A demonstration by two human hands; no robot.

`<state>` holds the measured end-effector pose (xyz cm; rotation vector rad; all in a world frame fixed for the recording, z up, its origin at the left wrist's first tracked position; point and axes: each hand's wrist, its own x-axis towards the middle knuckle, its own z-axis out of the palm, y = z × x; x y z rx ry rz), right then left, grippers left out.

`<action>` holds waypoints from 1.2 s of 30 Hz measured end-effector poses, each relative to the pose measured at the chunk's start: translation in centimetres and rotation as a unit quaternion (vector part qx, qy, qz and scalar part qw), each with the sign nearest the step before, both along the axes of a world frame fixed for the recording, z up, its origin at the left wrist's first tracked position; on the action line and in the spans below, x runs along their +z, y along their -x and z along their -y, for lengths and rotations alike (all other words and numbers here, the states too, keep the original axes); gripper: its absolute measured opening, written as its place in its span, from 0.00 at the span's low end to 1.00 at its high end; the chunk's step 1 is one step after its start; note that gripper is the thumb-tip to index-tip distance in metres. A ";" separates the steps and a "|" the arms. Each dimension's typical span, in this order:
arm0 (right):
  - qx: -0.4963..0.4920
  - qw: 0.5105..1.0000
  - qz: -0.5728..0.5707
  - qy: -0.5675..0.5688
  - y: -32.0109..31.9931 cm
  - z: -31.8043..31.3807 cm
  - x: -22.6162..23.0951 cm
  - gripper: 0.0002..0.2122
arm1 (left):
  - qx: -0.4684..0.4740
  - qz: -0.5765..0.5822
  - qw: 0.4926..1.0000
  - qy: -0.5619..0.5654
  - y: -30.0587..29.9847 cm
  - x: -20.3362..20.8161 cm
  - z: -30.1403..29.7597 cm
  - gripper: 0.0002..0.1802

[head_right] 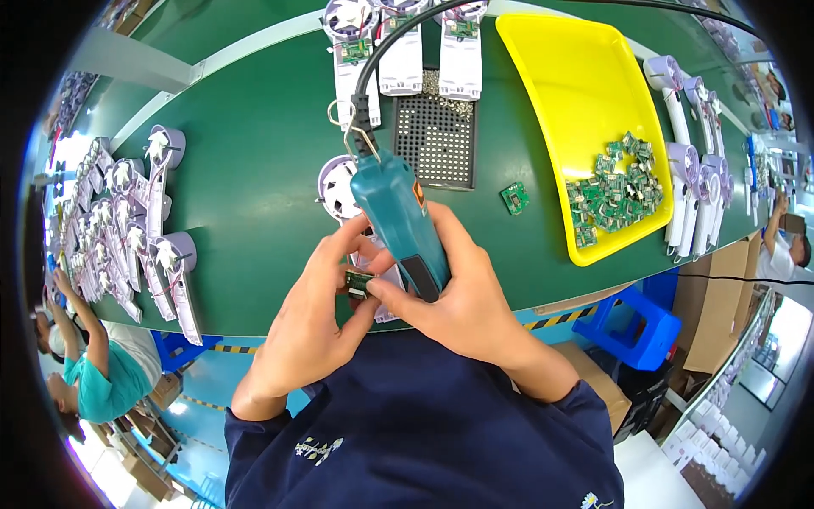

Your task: The person assembles handheld fans by connecting wire plugs to circuit boards, inserting the boards into the fan housings, and securing them with screws using an electric screwdriver.

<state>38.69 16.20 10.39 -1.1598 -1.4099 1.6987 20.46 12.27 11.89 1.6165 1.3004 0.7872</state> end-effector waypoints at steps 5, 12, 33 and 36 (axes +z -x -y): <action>-0.037 0.999 0.002 0.009 0.3 0.0 1.1 0.29 | 0.095 0.136 0.984 -0.060 0.7 -2.0 1.1 0.34; -0.054 0.995 -0.018 0.076 0.9 -0.3 1.5 0.31 | 0.118 0.134 0.975 -0.129 1.3 -2.9 1.0 0.21; 0.008 0.985 -0.146 0.086 0.2 0.7 0.6 0.34 | 0.034 0.395 0.916 -0.065 2.1 -3.9 0.9 0.15; -0.006 0.982 -0.158 0.102 -0.2 1.2 0.1 0.34 | 0.037 0.333 0.935 -0.113 1.8 -3.3 0.6 0.14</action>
